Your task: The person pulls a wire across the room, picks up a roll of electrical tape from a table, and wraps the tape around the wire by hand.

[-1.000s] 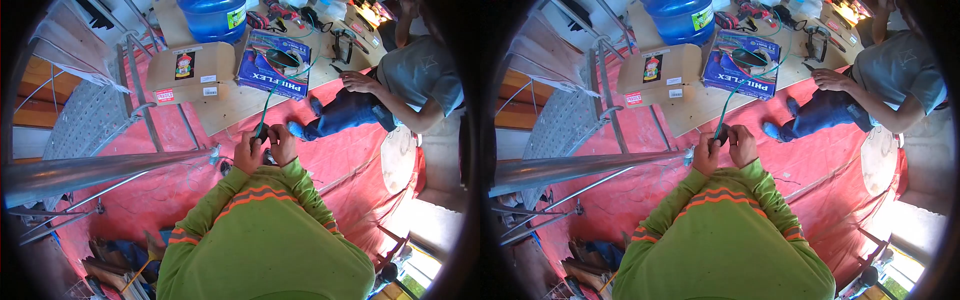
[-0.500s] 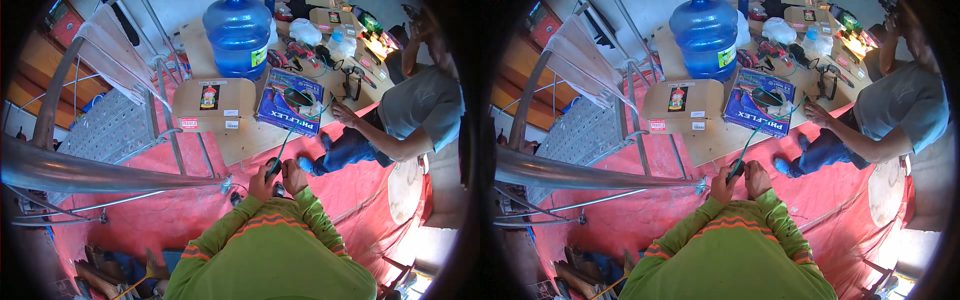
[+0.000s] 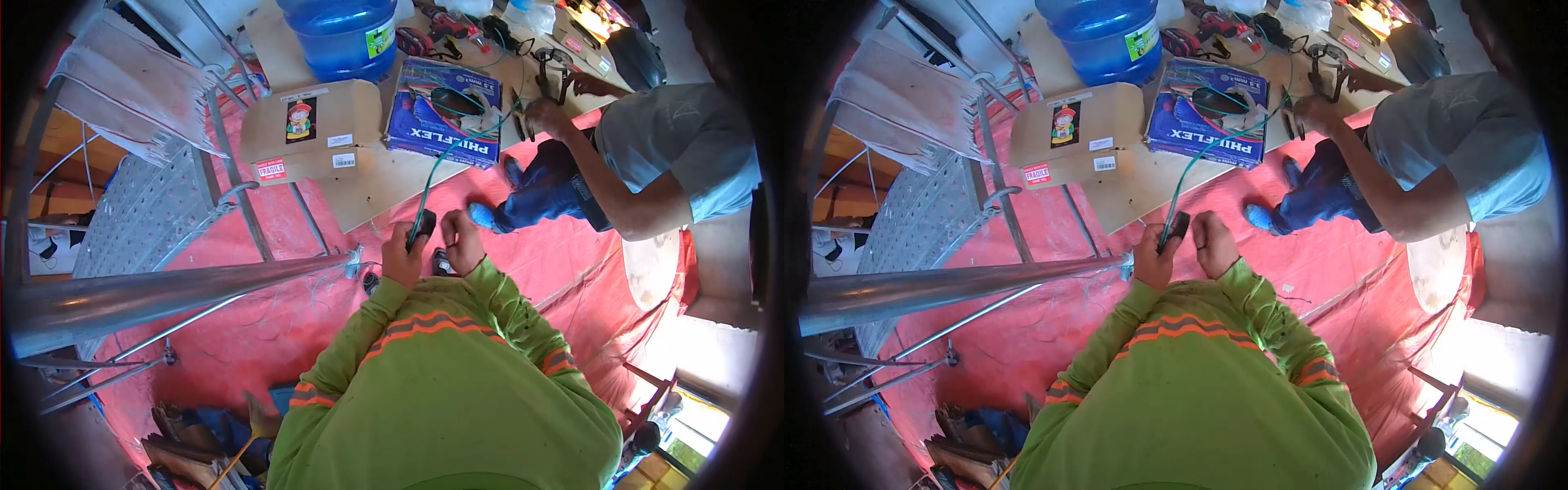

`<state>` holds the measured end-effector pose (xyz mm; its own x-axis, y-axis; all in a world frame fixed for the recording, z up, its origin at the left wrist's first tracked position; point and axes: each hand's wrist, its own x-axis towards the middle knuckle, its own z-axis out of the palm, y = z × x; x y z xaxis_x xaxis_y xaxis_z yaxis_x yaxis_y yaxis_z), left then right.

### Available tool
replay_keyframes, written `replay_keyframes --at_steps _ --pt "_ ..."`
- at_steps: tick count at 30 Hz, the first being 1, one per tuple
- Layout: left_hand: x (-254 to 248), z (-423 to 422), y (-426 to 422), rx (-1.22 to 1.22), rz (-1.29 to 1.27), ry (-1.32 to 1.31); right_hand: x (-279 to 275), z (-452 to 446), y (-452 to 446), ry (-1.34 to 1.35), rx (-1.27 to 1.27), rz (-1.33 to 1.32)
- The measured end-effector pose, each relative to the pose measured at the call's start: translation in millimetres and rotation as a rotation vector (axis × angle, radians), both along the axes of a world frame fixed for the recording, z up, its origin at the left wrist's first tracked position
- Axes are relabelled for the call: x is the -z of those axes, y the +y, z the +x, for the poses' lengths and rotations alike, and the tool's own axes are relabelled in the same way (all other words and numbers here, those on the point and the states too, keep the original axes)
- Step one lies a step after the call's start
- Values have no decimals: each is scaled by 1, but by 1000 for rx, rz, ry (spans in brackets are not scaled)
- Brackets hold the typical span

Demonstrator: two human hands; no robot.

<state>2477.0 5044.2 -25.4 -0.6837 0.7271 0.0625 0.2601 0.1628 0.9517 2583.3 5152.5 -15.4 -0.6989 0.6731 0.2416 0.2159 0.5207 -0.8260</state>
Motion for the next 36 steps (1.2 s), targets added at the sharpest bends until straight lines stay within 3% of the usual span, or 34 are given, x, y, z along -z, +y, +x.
replay_keyframes --at_steps 1,4,8,9,15,20,21,25,28,29,32,33,36 --pt "3 -1 1 -9 19 -30 -4 1 -2 29 160 -185" --pt "6 -2 1 -22 130 -56 -11 -3 -2 133 176 -71" --pt "6 0 -1 45 75 -96 -20 -12 -4 38 41 90" --pt "14 -1 -1 48 77 -86 -15 -13 -7 30 85 -96" --pt "3 -5 1 -9 125 -66 -14 -18 -14 113 -28 406" --pt "12 -8 4 -27 207 -77 -10 -19 -15 128 -52 414" --pt "12 -8 5 -39 227 -79 -8 -19 -17 125 -58 403" --pt "-5 -13 4 -7 184 14 7 -20 -30 310 113 -40" --pt "-7 -16 5 11 183 -203 22 -17 -38 630 201 -451" --pt "-11 -17 5 31 174 -204 20 -7 -30 439 67 -336" --pt "-18 -17 5 72 203 -226 5 2 -35 211 -136 -256" --pt "-14 -15 8 68 251 -247 13 1 -36 290 -132 -468" --pt "-15 -18 10 81 262 -294 16 -4 -28 332 -147 -279"
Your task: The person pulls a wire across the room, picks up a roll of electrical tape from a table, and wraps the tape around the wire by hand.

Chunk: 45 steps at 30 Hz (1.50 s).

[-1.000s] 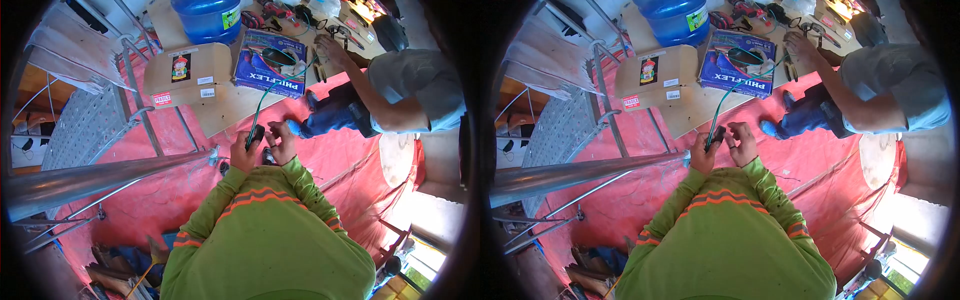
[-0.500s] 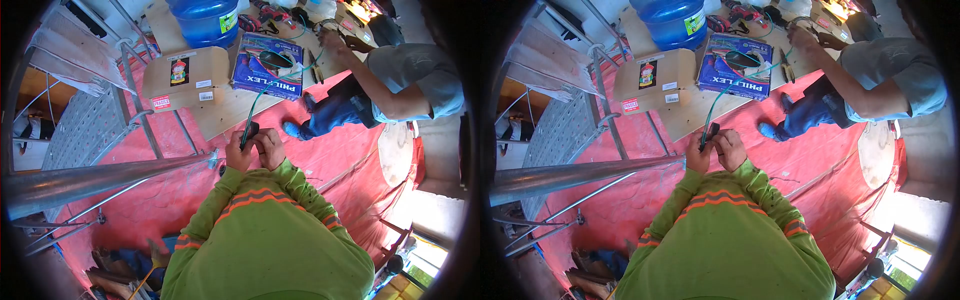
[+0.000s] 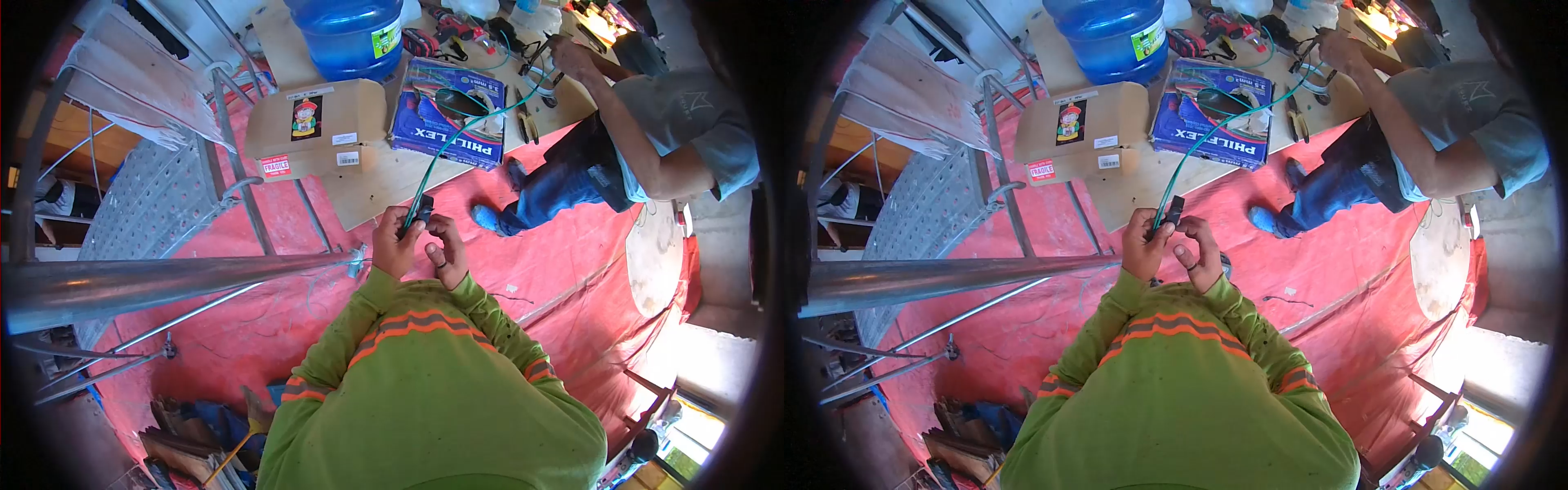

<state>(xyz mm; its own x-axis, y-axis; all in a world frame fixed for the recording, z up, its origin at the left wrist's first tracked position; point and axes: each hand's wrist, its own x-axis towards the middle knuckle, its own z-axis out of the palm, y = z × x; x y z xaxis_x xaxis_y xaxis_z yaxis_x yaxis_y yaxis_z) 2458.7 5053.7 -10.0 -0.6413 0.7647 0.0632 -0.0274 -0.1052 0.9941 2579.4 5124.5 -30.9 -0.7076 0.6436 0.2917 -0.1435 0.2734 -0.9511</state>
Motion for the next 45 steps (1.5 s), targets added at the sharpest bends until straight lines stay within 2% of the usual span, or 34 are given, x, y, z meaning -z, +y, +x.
replay_keyframes --at_steps 3,6,9,12,16,19,21,25,29,37,40,43,45 --pt "2 4 0 1 -11 -11 -15 -16 -8 248 23 -367" --pt "-3 8 1 -3 32 -29 -4 -20 -7 344 42 -614" --pt "0 9 -4 -23 31 6 5 -21 3 205 11 -444" --pt "-1 12 -6 -23 20 65 9 -17 5 219 20 -552" --pt "2 13 -6 55 0 135 -15 -15 4 187 79 -523" --pt "-11 16 -9 56 -62 -75 -15 -10 11 160 123 -600" --pt "-15 13 -8 -14 -82 108 -4 -1 18 130 161 -644" --pt "-26 6 -5 -71 -116 362 -42 2 19 39 40 -339" --pt "-27 4 -5 -58 -151 277 -60 -3 21 -83 0 39" --pt "-20 0 -13 -36 -16 29 -67 -14 22 -201 58 244" --pt "-24 -1 -13 -60 -54 16 -68 -17 23 -244 56 299" --pt "-24 -4 -7 -127 -137 235 -68 -19 24 -286 52 352" --pt "-12 -5 -4 -172 -90 248 -64 -19 24 -304 58 374"
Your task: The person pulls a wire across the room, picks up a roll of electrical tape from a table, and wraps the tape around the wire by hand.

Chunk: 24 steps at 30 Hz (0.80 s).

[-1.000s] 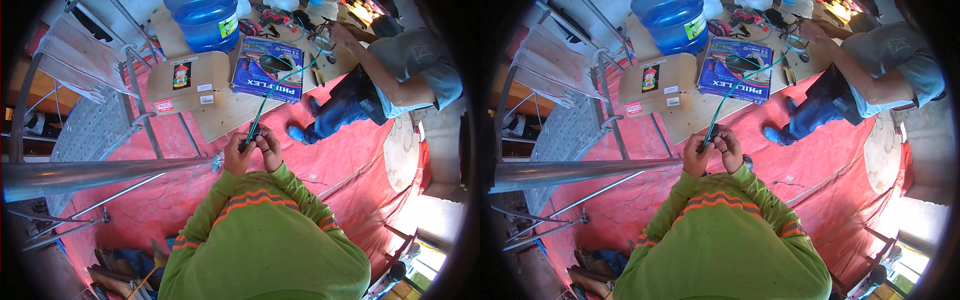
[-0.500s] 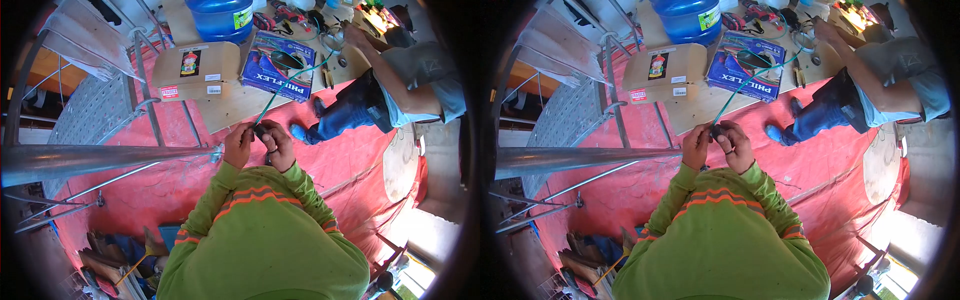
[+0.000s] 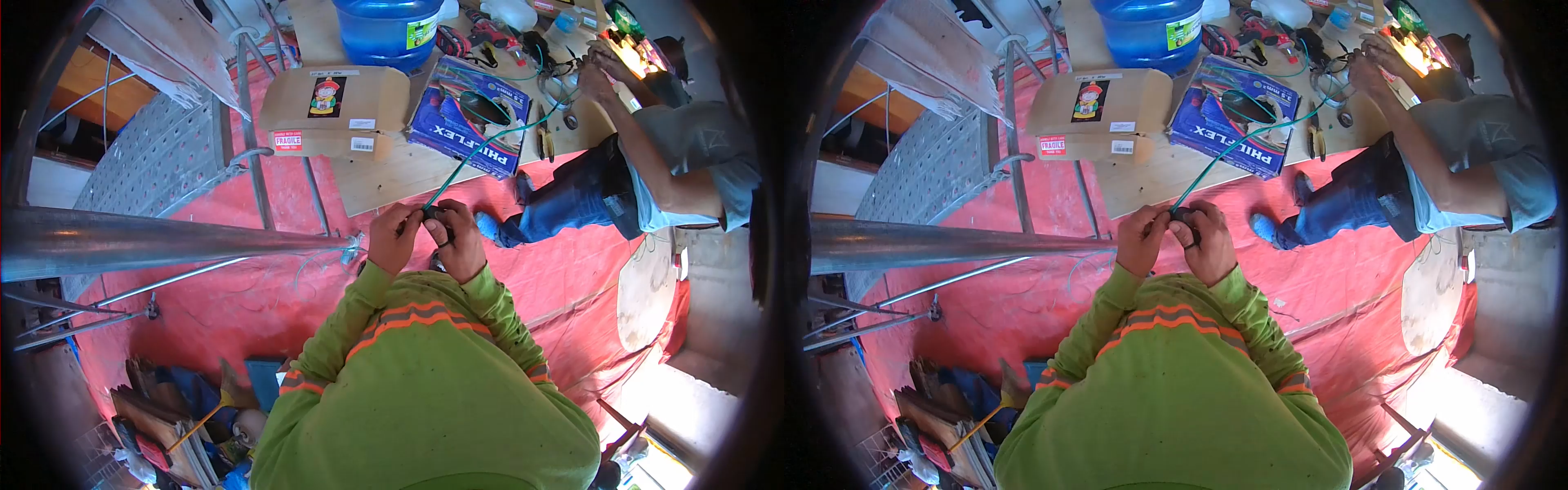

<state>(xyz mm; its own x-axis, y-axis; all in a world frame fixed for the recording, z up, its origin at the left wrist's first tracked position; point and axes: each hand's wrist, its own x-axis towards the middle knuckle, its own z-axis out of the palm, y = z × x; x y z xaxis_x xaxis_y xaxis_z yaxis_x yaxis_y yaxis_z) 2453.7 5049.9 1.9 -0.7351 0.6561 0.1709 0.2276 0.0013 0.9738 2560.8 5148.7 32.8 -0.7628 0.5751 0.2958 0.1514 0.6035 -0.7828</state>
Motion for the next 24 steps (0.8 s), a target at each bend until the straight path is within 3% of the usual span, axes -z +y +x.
replay_keyframes --at_steps 4,10,14,17,19,24 --pt "-8 2 -2 20 -64 -9 8 2 0 5 23 -61" --pt "-9 6 0 33 -12 -224 27 -4 5 44 0 -137" --pt "-12 8 -1 -36 -2 -172 42 -18 8 33 -45 -202" --pt "-14 9 -3 -96 39 -168 49 -31 6 204 -189 -576" --pt "-12 9 -4 -116 58 -165 57 -36 5 287 -224 -571" --pt "-24 14 -4 -199 98 -571 69 -41 2 356 -298 -747"
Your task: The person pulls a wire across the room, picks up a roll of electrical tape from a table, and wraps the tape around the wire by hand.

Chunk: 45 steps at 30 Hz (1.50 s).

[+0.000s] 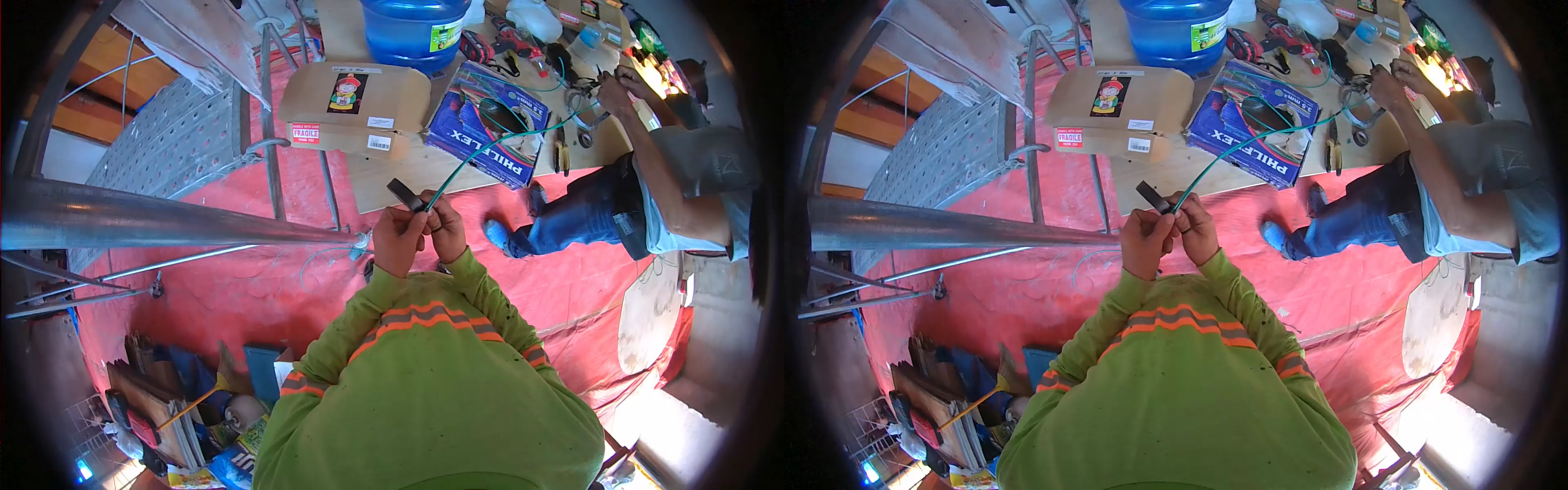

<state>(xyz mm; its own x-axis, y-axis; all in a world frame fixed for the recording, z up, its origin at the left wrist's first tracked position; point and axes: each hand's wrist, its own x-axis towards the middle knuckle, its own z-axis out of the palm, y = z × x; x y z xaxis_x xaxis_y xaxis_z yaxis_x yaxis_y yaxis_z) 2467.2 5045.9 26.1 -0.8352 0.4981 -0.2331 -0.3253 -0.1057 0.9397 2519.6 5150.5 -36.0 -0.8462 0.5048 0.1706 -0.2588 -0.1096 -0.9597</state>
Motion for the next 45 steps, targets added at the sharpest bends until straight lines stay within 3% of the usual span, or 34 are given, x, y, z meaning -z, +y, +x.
replay_keyframes --at_steps 2,8,14,17,20,23,24,27,28,31,32,35,43,45 --pt "0 -1 0 15 -4 -114 0 -2 3 36 -10 79" --pt "7 -3 -5 134 42 -187 -3 2 9 96 -242 -419" --pt "30 -2 -2 208 123 -233 -20 -5 10 88 -157 -364" --pt "28 -3 0 222 116 -171 -33 5 14 -107 -98 -314" --pt "35 -2 3 237 91 -82 -27 7 10 -153 531 81" --pt "36 -1 5 249 -33 117 -53 18 12 -149 739 460" --pt "34 -2 6 234 -44 171 -61 19 13 -127 647 538" --pt "33 -3 8 200 -99 479 -112 15 6 -398 263 683" --pt "34 -5 10 183 -117 605 -112 11 0 -414 405 797" --pt "38 -11 9 174 -228 566 -108 12 -1 -531 313 607" --pt "38 -15 7 232 -239 529 -99 12 0 -355 347 695" --pt "32 -20 0 371 -244 450 -107 36 -3 -423 279 477" --pt "47 -10 -3 448 -201 362 -56 63 -4 -523 306 464" --pt "50 -15 -7 494 -195 229 -34 62 -3 -467 306 467"
